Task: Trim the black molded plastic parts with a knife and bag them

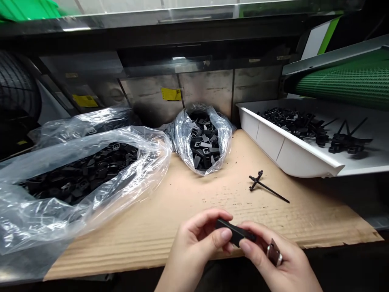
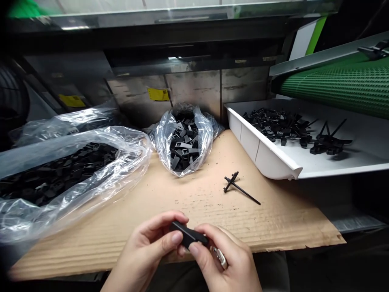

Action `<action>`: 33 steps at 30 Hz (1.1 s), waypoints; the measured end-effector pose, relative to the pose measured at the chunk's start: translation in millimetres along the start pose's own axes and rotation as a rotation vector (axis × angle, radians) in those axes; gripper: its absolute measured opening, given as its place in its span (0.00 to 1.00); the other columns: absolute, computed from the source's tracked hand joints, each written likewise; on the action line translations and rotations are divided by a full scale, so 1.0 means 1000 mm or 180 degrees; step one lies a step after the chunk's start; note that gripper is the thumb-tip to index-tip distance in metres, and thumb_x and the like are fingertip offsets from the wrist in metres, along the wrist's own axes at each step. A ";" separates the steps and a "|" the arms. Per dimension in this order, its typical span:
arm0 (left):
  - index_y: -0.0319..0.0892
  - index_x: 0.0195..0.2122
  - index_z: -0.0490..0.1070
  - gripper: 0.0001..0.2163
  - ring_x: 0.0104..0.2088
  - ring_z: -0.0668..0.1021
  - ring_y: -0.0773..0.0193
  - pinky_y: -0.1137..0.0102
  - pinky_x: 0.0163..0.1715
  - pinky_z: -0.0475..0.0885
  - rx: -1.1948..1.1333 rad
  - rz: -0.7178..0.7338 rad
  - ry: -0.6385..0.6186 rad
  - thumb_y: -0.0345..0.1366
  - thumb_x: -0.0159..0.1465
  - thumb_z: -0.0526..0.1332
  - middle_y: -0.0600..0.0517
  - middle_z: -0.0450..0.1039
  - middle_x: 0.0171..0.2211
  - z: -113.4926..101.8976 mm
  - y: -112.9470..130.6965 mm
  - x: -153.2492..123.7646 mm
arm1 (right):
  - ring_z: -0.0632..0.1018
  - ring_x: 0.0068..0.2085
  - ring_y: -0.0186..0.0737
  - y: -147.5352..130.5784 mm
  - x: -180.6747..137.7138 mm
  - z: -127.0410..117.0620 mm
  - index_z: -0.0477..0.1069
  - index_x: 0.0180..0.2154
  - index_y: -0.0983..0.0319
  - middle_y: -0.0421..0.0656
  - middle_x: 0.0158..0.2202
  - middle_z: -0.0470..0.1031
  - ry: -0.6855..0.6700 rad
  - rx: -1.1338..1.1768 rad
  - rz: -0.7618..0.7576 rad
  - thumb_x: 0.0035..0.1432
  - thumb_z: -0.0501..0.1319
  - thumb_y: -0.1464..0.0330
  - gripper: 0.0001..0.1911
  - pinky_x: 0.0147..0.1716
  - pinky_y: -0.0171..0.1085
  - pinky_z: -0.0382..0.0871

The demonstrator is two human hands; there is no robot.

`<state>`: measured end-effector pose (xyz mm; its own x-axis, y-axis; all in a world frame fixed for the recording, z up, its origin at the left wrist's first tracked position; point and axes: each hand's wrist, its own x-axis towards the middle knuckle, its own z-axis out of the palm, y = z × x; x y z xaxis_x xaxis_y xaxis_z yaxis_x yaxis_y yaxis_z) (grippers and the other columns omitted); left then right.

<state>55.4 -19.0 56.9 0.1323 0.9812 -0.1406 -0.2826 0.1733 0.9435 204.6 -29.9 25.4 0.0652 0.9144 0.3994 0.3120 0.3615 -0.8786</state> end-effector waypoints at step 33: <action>0.42 0.36 0.70 0.08 0.27 0.73 0.64 0.73 0.26 0.68 0.3524 0.1964 -0.0039 0.28 0.65 0.52 0.51 0.68 0.31 -0.002 -0.030 0.005 | 0.77 0.26 0.36 0.010 0.016 -0.043 0.70 0.34 0.56 0.38 0.28 0.73 -0.1245 -0.2369 -0.0961 0.64 0.48 0.70 0.13 0.23 0.33 0.68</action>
<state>62.9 -18.9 27.3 0.2728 0.8714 0.4076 0.6423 -0.4804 0.5972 249.4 -19.4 34.5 -0.4050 0.8452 0.3487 0.8069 0.5098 -0.2985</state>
